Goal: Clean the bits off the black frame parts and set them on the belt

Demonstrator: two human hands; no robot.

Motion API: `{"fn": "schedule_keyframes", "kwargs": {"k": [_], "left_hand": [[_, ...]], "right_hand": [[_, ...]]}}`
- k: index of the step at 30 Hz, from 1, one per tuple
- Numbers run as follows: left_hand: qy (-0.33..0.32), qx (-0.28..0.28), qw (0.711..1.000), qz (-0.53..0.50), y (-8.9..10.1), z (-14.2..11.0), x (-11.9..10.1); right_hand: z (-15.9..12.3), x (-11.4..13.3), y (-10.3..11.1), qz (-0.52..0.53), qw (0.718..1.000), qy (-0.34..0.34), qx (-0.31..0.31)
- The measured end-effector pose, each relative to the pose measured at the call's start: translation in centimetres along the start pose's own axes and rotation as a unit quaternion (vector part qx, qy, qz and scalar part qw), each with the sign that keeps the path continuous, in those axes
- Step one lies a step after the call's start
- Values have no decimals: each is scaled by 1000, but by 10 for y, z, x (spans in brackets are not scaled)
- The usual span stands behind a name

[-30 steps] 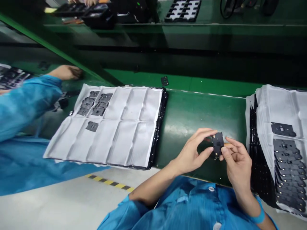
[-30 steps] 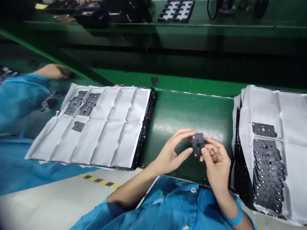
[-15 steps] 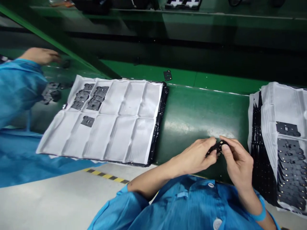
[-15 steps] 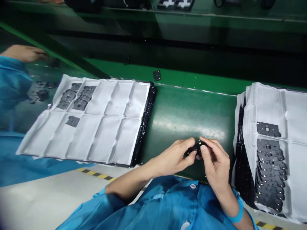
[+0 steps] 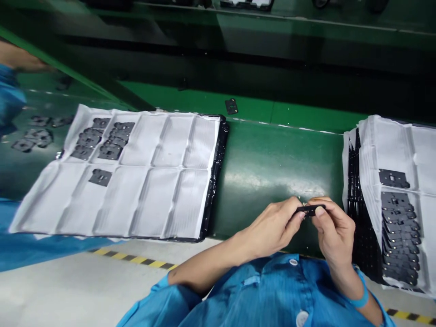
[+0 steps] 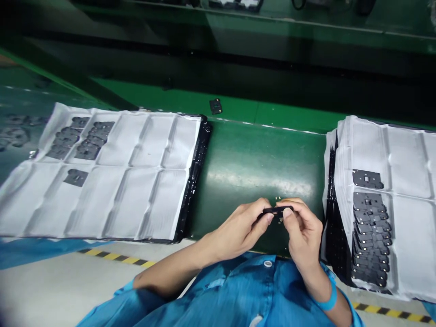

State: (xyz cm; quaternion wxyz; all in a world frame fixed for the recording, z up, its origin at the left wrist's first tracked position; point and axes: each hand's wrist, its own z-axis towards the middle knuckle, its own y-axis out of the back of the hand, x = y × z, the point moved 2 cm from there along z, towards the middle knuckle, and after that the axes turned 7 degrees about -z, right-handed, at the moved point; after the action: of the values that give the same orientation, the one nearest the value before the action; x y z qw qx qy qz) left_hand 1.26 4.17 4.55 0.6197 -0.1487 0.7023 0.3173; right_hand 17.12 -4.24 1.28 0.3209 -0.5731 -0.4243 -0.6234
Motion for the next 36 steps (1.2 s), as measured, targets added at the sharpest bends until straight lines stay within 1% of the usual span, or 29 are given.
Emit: {"fn": "schedule_keyframes", "kwargs": {"k": [5, 7, 11, 16, 22, 25, 30, 36], "left_hand": [[16, 11, 1000, -11, -4, 1, 1], [26, 13, 999, -24, -4, 2, 2], [39, 22, 998, -46, -4, 3, 5], [60, 24, 997, -44, -1, 3, 6], [41, 31, 999, -10, 0, 4, 4], [36, 35, 999, 5, -2, 3, 5], [40, 37, 999, -2, -4, 2, 6], [48, 36, 998, -4, -3, 2, 6]], "right_hand": [[2, -2, -2, -1, 999, 29, -29], [2, -4, -2, -3, 999, 31, -27], [1, -8, -1, -22, 1000, 13, -16], [-2, -10, -1, -17, 1000, 12, -6], [-3, -11, 3, 10, 1000, -6, 16], [-2, -12, 4, 2, 1000, -14, 12], [-2, -13, 3, -26, 1000, -4, 2], [-3, -13, 3, -18, 1000, 7, 7]]}}
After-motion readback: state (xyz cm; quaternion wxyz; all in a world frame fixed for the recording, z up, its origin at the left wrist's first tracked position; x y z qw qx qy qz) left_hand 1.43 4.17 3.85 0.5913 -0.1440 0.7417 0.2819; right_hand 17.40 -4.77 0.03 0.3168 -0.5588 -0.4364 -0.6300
